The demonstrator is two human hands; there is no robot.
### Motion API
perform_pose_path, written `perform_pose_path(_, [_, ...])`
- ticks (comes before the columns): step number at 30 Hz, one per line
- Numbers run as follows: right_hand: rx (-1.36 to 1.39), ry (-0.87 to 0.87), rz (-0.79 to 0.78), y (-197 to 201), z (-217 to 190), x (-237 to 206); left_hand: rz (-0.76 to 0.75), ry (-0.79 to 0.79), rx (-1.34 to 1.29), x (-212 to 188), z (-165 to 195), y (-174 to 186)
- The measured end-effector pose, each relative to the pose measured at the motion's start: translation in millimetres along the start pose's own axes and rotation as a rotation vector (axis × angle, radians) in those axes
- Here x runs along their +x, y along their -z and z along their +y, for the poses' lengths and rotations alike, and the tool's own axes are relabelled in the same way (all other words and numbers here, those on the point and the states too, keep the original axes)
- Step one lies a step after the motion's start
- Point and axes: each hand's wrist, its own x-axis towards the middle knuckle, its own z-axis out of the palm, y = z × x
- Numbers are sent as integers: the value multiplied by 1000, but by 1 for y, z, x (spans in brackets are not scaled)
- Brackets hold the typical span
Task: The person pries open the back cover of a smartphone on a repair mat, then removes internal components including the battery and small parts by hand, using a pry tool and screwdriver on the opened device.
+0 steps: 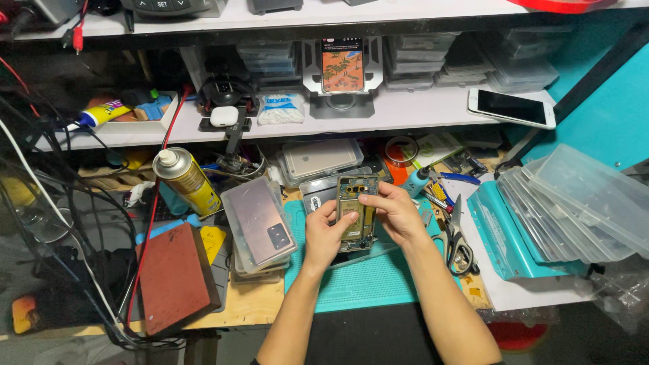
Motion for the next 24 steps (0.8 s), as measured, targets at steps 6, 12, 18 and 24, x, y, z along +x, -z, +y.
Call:
perform_pose_path(6, [-8, -3, 3, -1, 1, 0, 3, -6, 26, -1, 2, 0])
perform_pose_path(12, [-31, -9, 28, 0, 3, 0, 3, 6, 28, -2, 3, 1])
perform_pose_path(18, [-39, 20, 52, 1, 4, 3, -19, 22, -32, -2, 5, 0])
perform_pose_path(24, [-60, 10, 43, 1, 4, 3, 9, 43, -23, -1, 6, -1])
